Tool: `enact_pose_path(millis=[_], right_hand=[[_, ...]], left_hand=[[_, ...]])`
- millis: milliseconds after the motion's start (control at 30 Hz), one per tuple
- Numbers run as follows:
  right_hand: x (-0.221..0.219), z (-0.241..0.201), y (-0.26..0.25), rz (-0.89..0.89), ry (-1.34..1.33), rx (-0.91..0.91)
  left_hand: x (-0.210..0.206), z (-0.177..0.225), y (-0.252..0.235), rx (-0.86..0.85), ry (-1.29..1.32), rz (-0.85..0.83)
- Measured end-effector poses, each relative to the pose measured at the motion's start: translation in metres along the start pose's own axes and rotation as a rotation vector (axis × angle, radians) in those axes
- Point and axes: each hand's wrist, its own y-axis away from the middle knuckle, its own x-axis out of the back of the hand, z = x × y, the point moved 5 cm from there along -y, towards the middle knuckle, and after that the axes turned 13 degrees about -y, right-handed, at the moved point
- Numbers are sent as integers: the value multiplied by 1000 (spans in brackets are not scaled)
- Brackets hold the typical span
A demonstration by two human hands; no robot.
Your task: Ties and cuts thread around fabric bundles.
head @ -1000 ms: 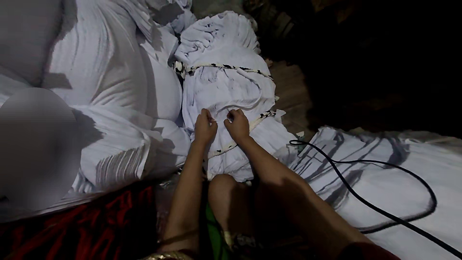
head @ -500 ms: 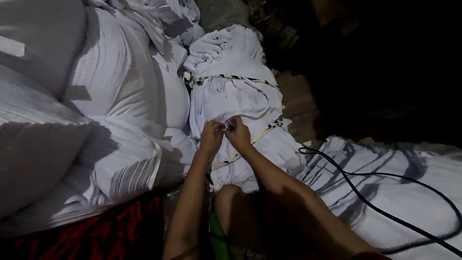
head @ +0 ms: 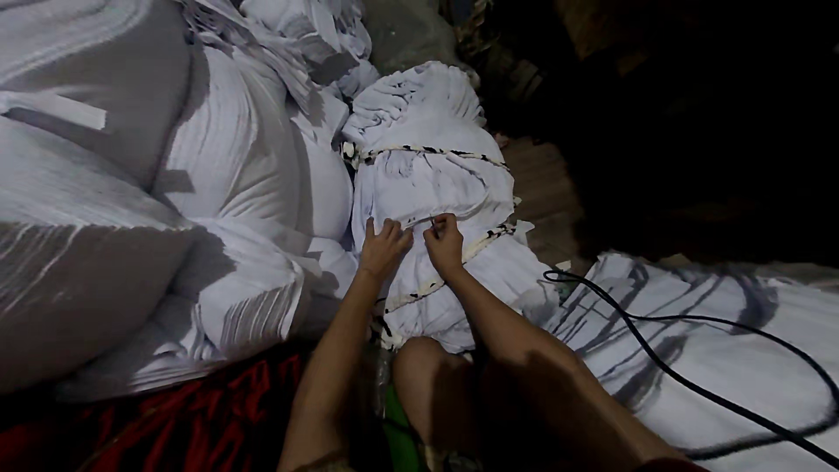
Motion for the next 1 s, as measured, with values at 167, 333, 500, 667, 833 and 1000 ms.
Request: enact_pose_path(millis=[167, 333, 500, 667, 833, 1000], right_hand=[[0, 3, -1, -1, -7, 24], [-1, 2, -1, -24, 33, -7], [0, 2, 1, 25, 2, 57], [6, -3, 5, 44, -19, 46], [3, -3, 4, 25, -40, 38], [-7, 0, 3, -139, 39, 65]], left_hand=[[2, -10, -6, 112, 99, 11], [-12, -70, 36, 546, 182, -235], [35, -61, 17, 731, 202, -561], [52, -24, -18, 394, 308, -292], [17, 1, -21, 228, 353, -362], [9, -2, -14, 300, 476, -323]])
